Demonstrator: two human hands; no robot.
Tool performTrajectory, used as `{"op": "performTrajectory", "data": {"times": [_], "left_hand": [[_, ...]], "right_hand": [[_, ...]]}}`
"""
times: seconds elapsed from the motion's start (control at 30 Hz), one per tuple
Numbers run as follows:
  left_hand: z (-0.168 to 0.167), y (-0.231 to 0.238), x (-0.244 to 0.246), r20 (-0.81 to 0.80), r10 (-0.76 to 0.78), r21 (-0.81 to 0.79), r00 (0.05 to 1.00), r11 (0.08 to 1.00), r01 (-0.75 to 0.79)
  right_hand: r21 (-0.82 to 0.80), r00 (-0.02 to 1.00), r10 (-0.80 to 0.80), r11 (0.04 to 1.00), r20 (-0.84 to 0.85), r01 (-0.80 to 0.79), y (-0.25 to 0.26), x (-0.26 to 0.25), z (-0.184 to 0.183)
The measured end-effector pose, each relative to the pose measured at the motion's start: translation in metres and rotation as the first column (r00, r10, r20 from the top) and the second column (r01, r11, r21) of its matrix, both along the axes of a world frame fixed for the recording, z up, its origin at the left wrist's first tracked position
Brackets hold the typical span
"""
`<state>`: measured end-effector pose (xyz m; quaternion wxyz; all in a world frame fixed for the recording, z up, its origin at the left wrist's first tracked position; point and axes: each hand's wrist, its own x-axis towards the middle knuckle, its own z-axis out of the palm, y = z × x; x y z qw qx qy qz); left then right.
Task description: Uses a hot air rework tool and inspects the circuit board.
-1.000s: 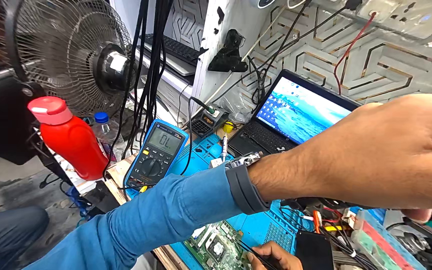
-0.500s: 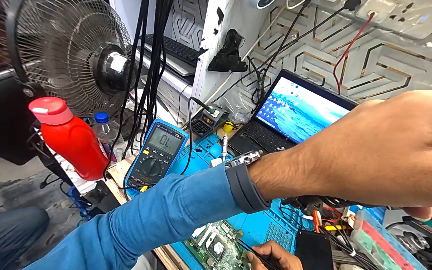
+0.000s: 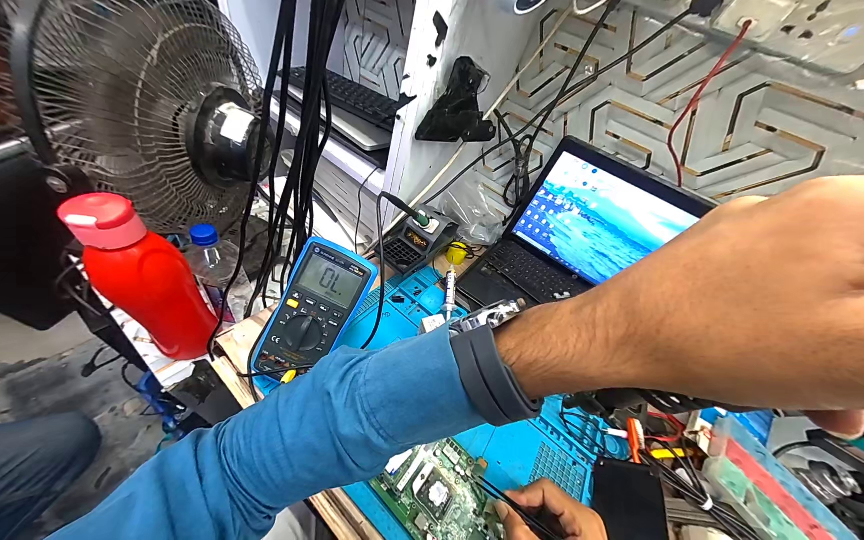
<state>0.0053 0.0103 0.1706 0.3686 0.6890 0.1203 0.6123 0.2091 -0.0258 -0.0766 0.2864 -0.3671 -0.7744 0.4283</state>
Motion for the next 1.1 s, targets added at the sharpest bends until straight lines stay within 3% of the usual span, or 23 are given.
{"op": "performTrajectory", "data": {"times": [1.1], "left_hand": [[-0.0004,-0.0024,-0.0023,-0.047,0.008,-0.017,0.999,1.000,-0.008]], "right_hand": [[-0.007,1.000,-0.010,1.000,0.008,0.010,-0.0009,-0.0006,0.0010]]}}
